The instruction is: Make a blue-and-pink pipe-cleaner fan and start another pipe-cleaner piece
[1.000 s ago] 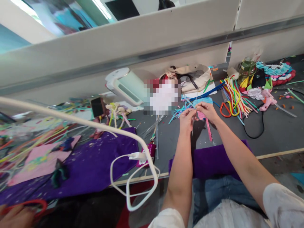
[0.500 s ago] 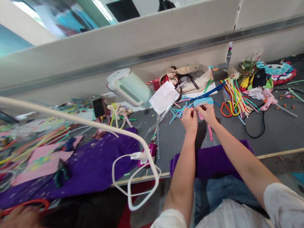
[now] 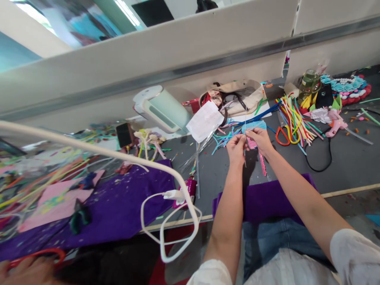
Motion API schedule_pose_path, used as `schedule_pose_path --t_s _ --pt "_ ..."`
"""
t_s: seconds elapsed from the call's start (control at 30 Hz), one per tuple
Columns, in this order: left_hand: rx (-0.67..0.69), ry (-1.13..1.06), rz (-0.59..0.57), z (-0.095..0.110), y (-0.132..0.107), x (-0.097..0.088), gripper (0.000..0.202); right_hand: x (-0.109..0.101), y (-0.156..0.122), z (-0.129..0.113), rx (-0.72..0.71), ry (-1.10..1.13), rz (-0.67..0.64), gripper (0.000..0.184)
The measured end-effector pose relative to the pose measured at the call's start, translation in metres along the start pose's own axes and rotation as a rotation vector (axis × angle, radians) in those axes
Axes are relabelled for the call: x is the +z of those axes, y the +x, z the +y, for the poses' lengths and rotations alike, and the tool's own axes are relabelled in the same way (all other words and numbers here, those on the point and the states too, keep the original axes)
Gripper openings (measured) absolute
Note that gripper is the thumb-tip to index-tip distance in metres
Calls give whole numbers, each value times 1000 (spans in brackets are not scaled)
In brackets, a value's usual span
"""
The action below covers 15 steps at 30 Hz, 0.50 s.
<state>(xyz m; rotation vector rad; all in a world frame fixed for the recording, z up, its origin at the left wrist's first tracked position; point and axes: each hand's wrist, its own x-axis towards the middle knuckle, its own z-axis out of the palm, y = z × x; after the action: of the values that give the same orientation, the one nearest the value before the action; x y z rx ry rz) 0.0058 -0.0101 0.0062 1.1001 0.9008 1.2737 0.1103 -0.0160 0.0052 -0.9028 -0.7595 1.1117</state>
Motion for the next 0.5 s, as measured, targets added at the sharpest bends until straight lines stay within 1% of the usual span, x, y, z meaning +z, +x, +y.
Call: schedule_pose_path --t_s 0.13,0.2,0.23,0.27,0.3,0.4,0.5 --pt "-277 -162 -160 6 3 -6 36 -3 0 1 48 72 -113 39" --pt "-349 -164 -182 5 5 -8 37 -5 1 4 30 61 -122 37" --pt "-344 -135 -165 3 6 -8 37 -6 2 6 12 36 -104 35" --pt "-310 -89 -131 1 6 -7 36 -7 3 8 -9 -2 -72 34" --pt "-248 -29 -90 -1 5 -6 34 -7 4 9 -32 -51 -32 32" --pt "32 217 13 -7 1 0 26 -9 7 14 -119 -227 89 26" --pt "298 494 60 -6 -4 3 9 -9 8 16 -201 -372 153 23"
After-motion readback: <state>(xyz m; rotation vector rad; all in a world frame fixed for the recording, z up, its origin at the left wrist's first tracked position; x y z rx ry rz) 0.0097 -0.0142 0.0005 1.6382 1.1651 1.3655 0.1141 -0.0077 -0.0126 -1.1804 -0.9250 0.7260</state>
